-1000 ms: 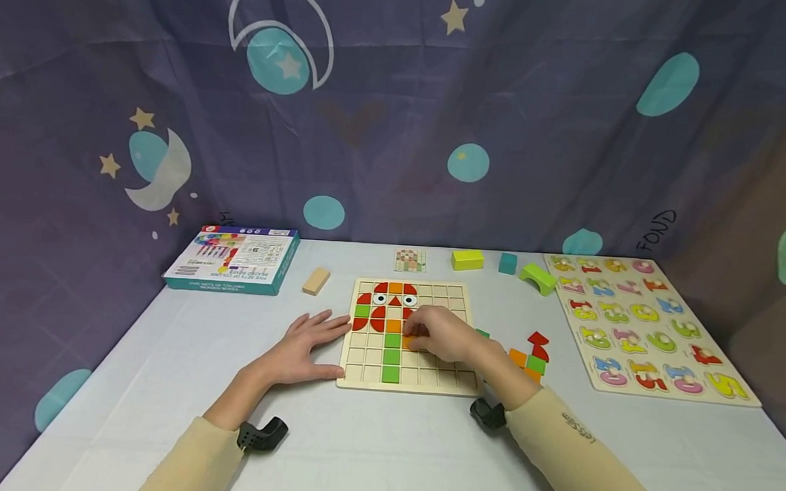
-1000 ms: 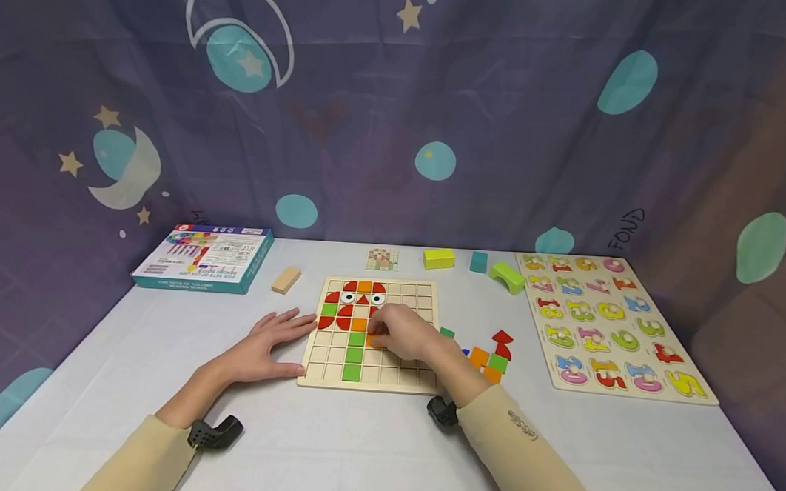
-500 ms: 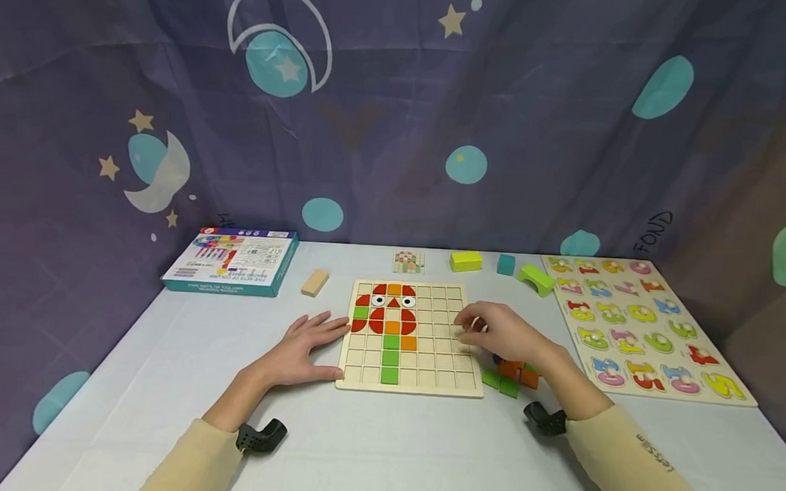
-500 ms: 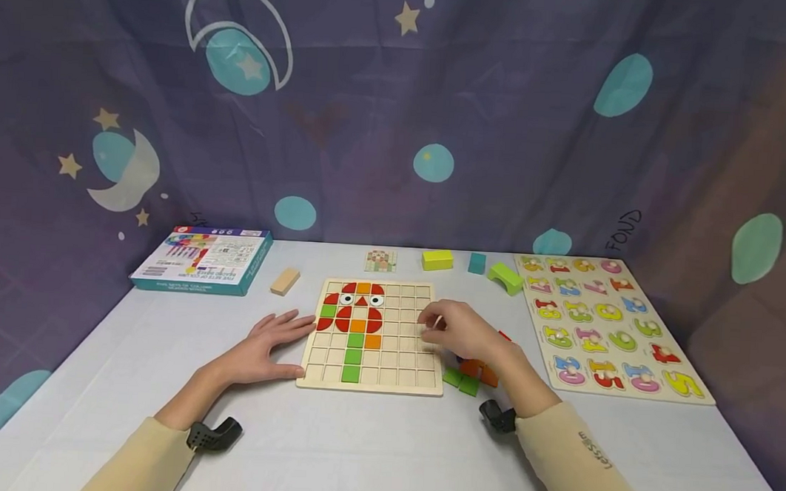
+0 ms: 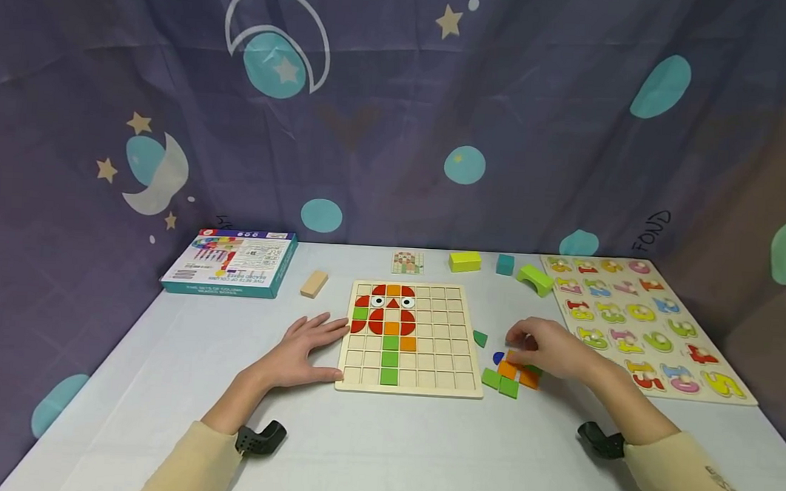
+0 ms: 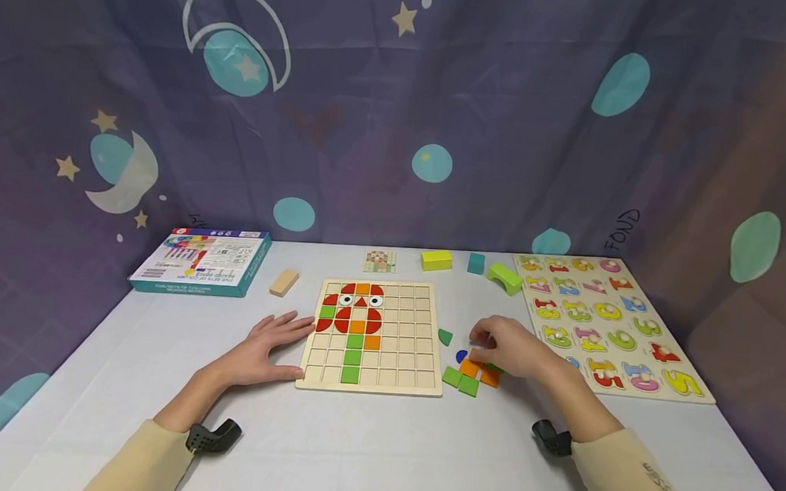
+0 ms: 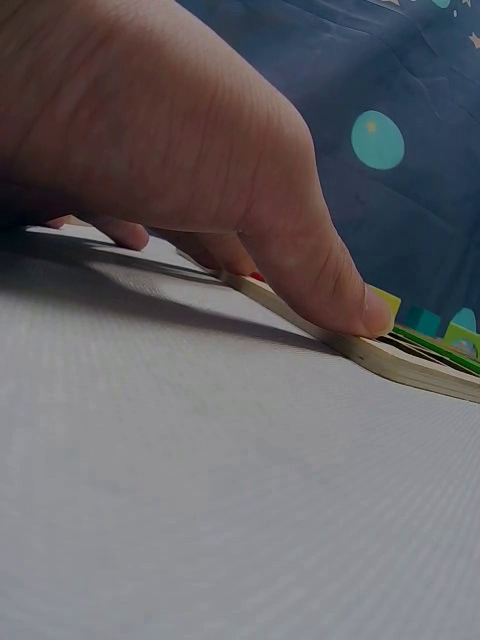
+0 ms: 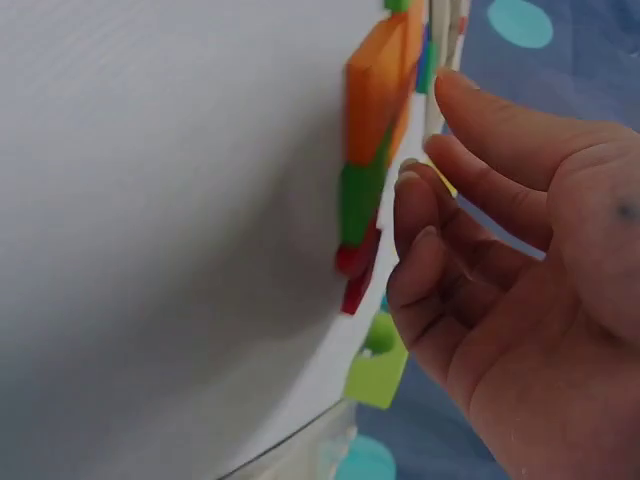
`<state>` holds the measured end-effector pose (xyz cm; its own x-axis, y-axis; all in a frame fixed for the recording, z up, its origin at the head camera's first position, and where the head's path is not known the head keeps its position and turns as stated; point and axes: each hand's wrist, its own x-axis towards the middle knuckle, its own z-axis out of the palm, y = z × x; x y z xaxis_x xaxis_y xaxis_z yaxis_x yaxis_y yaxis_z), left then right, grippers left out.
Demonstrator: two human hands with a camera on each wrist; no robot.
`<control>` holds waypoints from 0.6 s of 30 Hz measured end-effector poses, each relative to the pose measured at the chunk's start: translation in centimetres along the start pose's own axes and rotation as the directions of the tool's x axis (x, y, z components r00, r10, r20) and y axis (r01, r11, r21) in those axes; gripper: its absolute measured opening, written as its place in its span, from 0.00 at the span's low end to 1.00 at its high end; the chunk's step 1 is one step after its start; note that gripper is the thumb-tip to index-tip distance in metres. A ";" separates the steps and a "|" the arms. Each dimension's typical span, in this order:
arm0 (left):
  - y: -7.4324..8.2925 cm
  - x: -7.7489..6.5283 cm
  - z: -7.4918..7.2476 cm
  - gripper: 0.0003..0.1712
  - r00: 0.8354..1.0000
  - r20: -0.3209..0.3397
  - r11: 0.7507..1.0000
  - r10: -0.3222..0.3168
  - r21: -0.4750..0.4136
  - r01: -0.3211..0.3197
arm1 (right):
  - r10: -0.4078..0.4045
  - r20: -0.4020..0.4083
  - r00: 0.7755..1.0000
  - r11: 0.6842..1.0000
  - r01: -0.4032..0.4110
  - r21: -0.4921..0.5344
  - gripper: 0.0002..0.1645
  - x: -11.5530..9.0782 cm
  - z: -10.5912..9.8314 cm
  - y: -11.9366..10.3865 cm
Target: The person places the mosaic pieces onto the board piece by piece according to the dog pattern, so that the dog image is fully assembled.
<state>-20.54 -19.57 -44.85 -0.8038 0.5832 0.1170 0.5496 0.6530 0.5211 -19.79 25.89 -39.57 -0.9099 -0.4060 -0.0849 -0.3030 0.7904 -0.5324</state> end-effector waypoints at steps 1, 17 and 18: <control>0.0 0.0 0.0 0.48 1.000 0.000 1.000 0.000 0.000 0.000 | 0.007 0.002 1.000 1.000 -0.007 -0.004 0.15 -0.2 0.0 0.2; 0.0 0.0 0.0 0.48 1.000 0.000 1.000 0.006 0.001 -0.006 | -0.001 0.007 1.000 1.000 0.001 -0.022 0.17 -0.5 0.7 0.5; 0.0 0.0 0.0 0.47 1.000 0.000 1.000 0.005 0.003 -0.005 | -0.002 0.003 1.000 1.000 0.002 -0.018 0.16 -0.5 0.7 0.4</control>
<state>-20.57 -19.58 -44.88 -0.8008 0.5868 0.1197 0.5546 0.6511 0.5182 -19.30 26.10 -40.37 -0.9084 -0.4091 -0.0866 -0.3101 0.7978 -0.5171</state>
